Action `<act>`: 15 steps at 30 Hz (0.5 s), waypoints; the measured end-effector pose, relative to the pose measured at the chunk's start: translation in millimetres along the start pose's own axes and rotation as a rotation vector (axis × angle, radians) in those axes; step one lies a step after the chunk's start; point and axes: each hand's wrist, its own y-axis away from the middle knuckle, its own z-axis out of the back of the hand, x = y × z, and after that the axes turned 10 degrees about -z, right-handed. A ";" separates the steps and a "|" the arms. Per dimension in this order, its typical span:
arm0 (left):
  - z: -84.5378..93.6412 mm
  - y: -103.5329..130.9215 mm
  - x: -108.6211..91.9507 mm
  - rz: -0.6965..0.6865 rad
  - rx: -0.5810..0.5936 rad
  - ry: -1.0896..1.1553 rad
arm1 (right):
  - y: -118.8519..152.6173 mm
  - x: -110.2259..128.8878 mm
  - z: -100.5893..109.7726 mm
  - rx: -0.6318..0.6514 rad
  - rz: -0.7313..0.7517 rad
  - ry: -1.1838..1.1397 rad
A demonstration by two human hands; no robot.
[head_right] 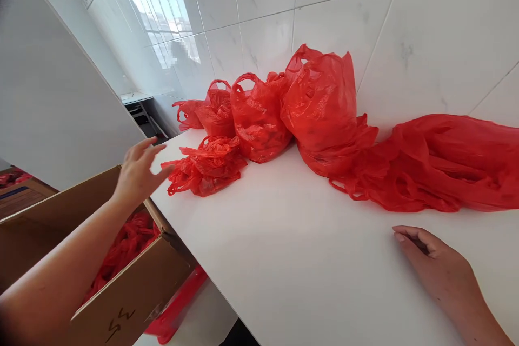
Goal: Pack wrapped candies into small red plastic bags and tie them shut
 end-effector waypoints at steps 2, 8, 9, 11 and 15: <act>-7.0 -31.0 -39.0 -0.213 0.088 0.046 | 3.2 2.6 2.3 -0.003 0.015 -0.017; -51.2 -76.9 -82.2 -0.178 0.431 0.095 | 7.1 6.5 6.4 0.003 0.026 -0.041; -57.1 -80.1 -80.3 -0.138 0.466 0.118 | 7.0 6.5 6.7 0.003 0.029 -0.042; -63.2 -84.8 -74.4 -0.083 0.461 0.145 | 6.8 6.1 7.0 0.001 0.036 -0.042; -50.3 -90.1 -60.9 -0.003 0.307 0.115 | 6.8 5.6 8.1 0.011 0.038 -0.043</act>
